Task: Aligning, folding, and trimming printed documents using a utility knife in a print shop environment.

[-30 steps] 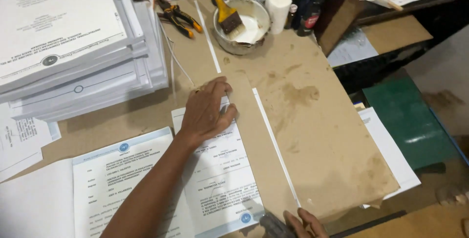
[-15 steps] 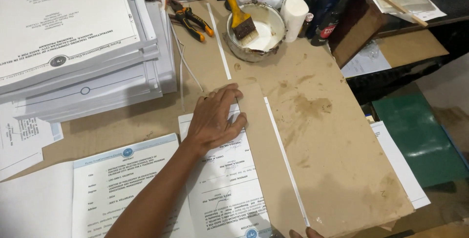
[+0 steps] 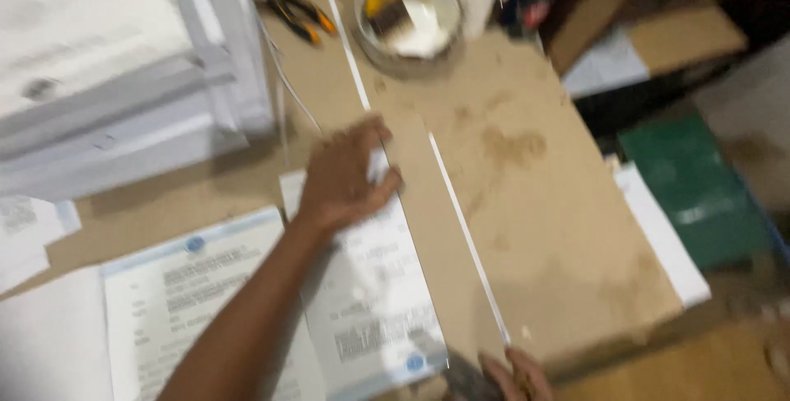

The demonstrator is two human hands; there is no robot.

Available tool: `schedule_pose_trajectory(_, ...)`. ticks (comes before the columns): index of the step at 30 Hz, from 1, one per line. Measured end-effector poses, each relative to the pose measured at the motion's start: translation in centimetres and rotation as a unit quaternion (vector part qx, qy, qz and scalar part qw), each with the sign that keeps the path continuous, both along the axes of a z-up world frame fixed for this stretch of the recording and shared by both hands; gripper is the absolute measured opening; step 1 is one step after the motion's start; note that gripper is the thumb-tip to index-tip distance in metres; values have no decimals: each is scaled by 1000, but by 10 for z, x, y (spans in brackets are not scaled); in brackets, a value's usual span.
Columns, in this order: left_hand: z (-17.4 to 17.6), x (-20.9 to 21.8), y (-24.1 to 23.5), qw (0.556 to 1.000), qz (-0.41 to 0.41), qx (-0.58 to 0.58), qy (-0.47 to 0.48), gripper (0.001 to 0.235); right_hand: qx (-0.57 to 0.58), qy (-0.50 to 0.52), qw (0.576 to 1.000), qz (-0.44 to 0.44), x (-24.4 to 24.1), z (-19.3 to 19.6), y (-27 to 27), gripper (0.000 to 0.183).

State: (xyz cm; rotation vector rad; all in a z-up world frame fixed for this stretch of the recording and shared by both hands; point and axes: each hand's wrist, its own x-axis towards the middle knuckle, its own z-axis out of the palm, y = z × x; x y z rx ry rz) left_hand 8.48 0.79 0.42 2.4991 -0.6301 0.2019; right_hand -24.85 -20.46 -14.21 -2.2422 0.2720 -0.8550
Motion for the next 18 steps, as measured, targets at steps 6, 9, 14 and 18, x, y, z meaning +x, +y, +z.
schedule_pose_trajectory(6, -14, -10, -7, 998, -19, -8, -66, 44, 11, -7, 998, -58, 35, 105, 42, 37)
schedule_pose_trajectory(9, 3, -18, -9, 1000, 5, 4, -22, 43, 27, 8, 999, -44, 31, 101, 42, 40)
schedule_pose_trajectory(14, 6, -21, -9, 1000, -7, 0, -30, 41, 11, 19, 999, -30, 28, 101, 36, 46)
schedule_pose_trajectory(18, 5, -21, -9, 999, -2, 12, -35, 42, -3, 17, 999, -28, 29, 102, 33, 44)
